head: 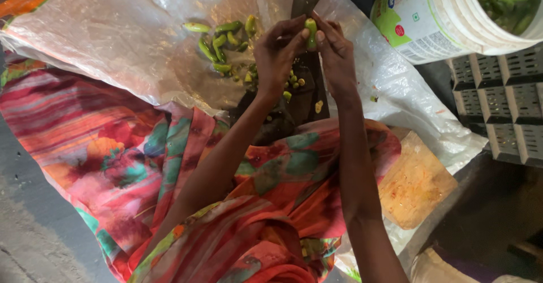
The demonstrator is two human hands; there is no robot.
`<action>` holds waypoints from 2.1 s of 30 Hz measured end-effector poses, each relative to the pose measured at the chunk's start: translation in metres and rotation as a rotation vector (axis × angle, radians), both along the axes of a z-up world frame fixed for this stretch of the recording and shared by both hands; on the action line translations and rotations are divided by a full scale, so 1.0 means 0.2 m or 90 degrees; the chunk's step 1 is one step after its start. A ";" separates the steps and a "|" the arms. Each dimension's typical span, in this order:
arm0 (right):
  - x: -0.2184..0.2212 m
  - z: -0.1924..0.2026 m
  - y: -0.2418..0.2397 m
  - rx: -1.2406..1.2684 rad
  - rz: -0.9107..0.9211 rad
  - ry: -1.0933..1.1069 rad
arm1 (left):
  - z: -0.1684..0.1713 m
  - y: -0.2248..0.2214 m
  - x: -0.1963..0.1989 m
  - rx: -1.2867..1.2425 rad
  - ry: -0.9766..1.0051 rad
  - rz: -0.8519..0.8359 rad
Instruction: The person sits on the floor and uses a traditional blade tool to peel green vegetables. They hold each vegetable, scrape the skin off with the blade, and place the peeled pieces into a metal bowl while discarding the skins onto a plastic sheet.
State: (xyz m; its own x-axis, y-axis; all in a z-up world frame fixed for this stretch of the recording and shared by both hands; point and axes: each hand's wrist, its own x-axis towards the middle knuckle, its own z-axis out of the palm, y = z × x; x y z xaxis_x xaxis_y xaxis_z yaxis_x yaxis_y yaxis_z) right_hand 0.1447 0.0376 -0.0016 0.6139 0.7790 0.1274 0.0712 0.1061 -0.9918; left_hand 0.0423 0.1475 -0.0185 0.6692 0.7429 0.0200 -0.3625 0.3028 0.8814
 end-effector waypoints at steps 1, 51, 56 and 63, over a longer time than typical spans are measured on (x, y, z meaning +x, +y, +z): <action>0.00 0.01 0.00 0.000 0.002 0.003 | 0.00 0.00 0.00 -0.005 -0.009 0.001; 0.01 -0.02 0.01 0.004 -0.011 0.074 | -0.02 -0.07 -0.02 0.151 0.057 0.104; 0.01 -0.02 -0.01 -0.031 -0.045 0.061 | -0.03 -0.06 -0.01 -0.014 -0.041 0.064; -0.04 0.04 -0.06 0.001 0.037 0.032 | 0.01 -0.04 0.00 0.029 -0.020 0.062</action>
